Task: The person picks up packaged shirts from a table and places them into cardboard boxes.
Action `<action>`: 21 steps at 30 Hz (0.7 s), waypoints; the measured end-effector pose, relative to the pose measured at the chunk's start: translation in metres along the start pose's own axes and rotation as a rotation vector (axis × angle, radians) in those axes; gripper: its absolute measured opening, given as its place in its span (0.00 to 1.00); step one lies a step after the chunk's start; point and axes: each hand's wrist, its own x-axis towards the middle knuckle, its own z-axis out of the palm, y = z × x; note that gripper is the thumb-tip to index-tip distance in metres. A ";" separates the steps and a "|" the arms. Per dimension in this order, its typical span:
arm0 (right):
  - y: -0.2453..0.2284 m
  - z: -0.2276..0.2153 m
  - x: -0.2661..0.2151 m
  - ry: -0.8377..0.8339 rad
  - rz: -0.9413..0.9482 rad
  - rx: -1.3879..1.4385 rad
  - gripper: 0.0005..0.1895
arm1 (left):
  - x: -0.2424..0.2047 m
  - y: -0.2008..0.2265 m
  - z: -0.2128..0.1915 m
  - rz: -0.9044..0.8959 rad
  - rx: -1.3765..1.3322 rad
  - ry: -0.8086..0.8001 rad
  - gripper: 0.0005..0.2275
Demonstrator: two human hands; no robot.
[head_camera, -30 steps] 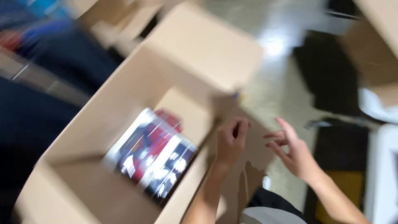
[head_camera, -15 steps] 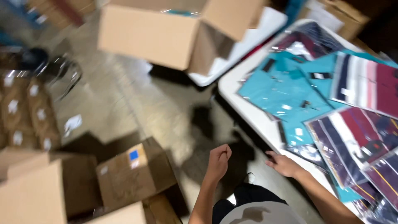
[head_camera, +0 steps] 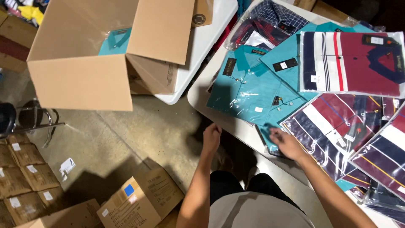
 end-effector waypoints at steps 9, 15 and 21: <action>0.029 0.016 0.174 0.237 0.248 0.437 0.41 | 0.202 -0.017 0.004 -0.175 0.189 -0.046 0.22; -0.033 0.022 0.172 0.395 0.504 0.449 0.42 | 0.290 -0.054 0.025 0.002 0.595 -0.115 0.28; -0.033 0.058 0.203 0.304 0.611 0.515 0.48 | 0.315 -0.034 0.008 -0.099 0.654 -0.080 0.28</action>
